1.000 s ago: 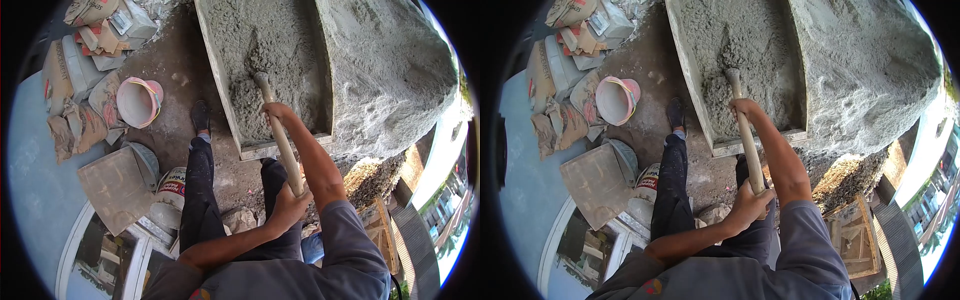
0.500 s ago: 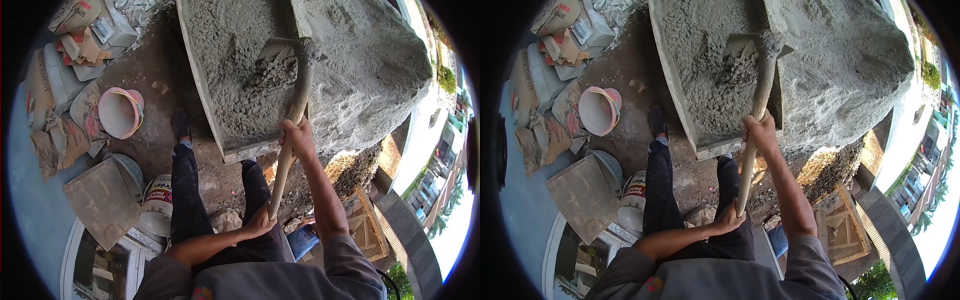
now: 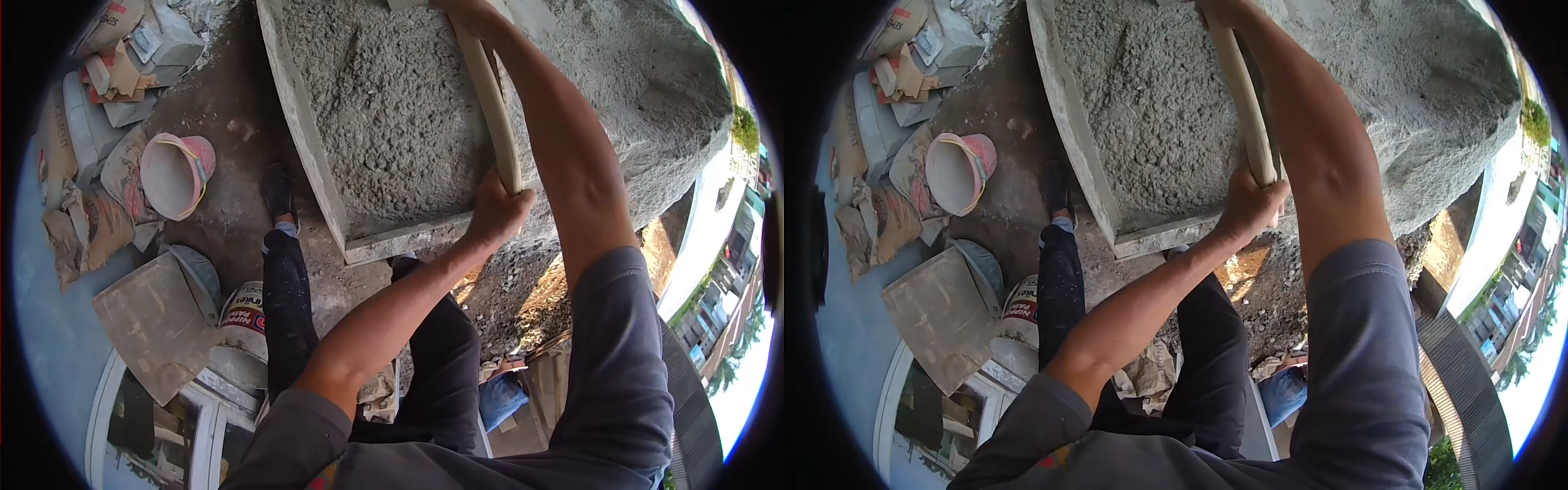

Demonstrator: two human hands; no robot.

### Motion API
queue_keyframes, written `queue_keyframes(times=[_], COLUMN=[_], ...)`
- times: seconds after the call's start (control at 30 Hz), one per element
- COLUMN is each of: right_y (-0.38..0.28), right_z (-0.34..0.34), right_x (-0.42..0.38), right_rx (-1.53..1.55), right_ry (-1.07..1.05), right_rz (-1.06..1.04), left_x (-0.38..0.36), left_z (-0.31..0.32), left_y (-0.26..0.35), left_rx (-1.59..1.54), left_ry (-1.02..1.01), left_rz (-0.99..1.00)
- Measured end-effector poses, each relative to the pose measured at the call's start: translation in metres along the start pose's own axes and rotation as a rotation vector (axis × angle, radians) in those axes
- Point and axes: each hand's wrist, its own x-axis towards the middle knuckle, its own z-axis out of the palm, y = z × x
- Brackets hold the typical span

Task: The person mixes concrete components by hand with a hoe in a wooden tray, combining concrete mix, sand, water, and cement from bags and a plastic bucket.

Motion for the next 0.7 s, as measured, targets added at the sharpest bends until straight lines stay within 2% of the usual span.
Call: queue_keyframes(times=[0.03, 0.07, 0.1, 0.13, 0.17, 0.27, 0.33, 0.4, 0.5, 0.57, 0.7], right_y=[0.018, 0.033, 0.043, 0.053, 0.055, 0.080, 0.068, 0.077, 0.079, 0.082, 0.063], right_z=[0.021, 0.043, 0.047, 0.053, 0.059, 0.073, 0.080, 0.092, 0.106, 0.109, 0.109], right_x=[-0.034, -0.085, -0.104, -0.128, -0.148, -0.197, -0.227, -0.248, -0.270, -0.275, -0.286], right_rx=[0.025, 0.058, 0.182, 0.317, 0.331, 0.438, 0.412, 0.537, 0.790, 0.927, 1.237], right_ry=[-0.005, -0.021, -0.072, -0.131, -0.152, -0.170, -0.151, -0.217, -0.179, -0.160, -0.047], right_rz=[0.170, 0.347, 0.418, 0.504, 0.563, 0.687, 0.813, 0.958, 1.101, 1.103, 1.092], left_x=[-0.010, -0.046, -0.066, -0.085, -0.102, -0.144, -0.166, -0.183, -0.188, -0.186, -0.188], left_z=[0.012, 0.029, 0.034, 0.036, 0.040, 0.043, 0.043, 0.033, 0.011, -0.002, -0.026], left_y=[-0.012, -0.034, -0.051, -0.043, -0.029, -0.023, -0.012, -0.001, 0.025, 0.053, 0.117], left_rx=[-0.116, -0.147, -0.054, -0.051, -0.070, 0.048, 0.083, 0.169, 0.329, 0.425, 0.635], left_ry=[0.020, 0.084, 0.126, 0.087, 0.092, 0.061, 0.057, 0.054, 0.028, -0.021, -0.104], left_rz=[-0.073, -0.266, -0.229, -0.284, -0.370, -0.448, -0.504, -0.540, -0.564, -0.586, -0.462])
